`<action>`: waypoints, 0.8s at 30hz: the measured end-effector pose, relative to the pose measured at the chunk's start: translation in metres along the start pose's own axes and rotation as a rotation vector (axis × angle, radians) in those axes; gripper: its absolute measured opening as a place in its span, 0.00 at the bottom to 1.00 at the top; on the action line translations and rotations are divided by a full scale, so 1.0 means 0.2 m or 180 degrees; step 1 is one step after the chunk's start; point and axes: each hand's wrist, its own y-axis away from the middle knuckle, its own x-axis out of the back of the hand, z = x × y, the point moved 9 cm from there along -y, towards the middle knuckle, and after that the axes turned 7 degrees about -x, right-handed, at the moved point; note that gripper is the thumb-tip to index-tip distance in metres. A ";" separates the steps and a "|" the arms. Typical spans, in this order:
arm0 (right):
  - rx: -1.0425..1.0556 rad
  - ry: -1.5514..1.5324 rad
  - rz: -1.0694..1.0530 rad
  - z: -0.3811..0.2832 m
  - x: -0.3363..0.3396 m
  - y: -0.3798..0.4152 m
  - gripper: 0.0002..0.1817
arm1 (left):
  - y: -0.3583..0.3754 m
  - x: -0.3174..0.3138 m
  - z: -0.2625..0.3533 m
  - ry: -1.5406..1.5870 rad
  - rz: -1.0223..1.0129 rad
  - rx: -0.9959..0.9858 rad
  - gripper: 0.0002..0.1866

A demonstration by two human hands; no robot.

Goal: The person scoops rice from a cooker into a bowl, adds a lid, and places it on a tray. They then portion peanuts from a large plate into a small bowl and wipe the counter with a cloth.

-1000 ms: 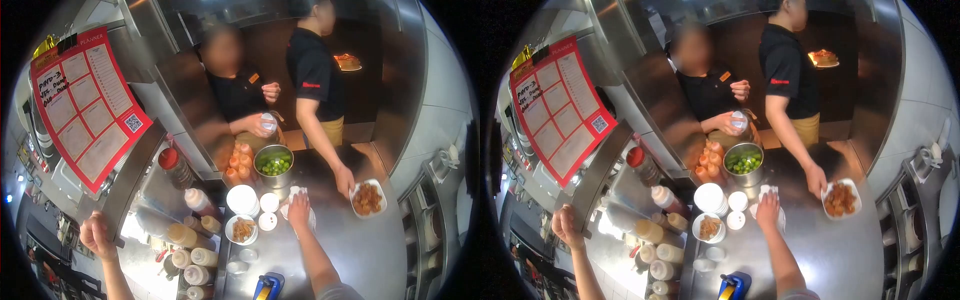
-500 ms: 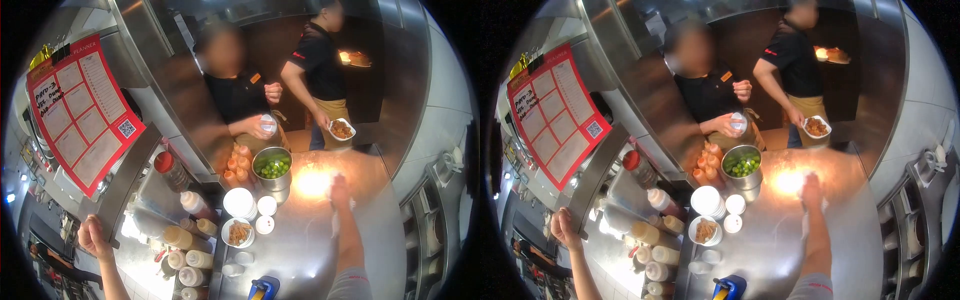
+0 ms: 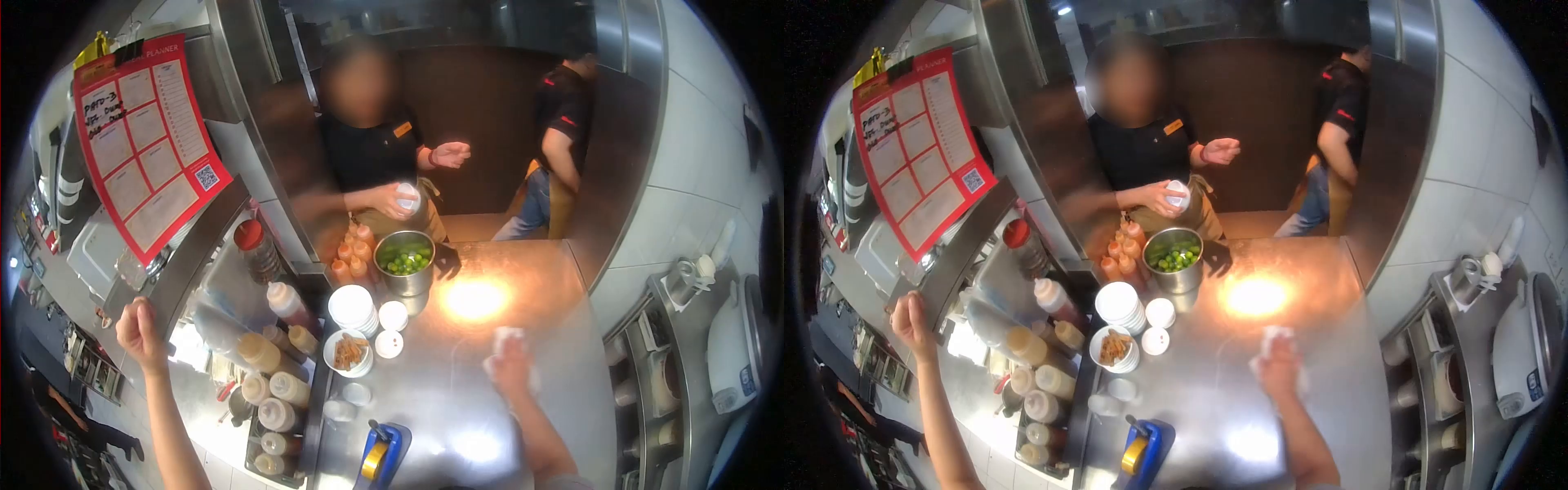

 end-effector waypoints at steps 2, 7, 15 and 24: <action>0.0116 -0.0395 -0.0855 -0.10 -0.18 0.01 0.34 | 0.01 0.01 -0.03 0.0097 0.0015 0.0067 0.11; -0.0880 -0.4788 -0.1084 -0.07 -0.09 -0.20 0.38 | 0.03 0.02 -0.09 0.0236 0.0128 0.0266 0.12; -0.1490 -0.7260 -0.2137 -0.17 -0.22 0.04 0.38 | 0.02 0.02 -0.07 0.0395 0.0205 0.0174 0.13; -0.1312 -0.7504 -0.2170 -0.12 -0.28 0.25 0.35 | 0.05 0.01 -0.09 0.0460 0.0292 0.0344 0.13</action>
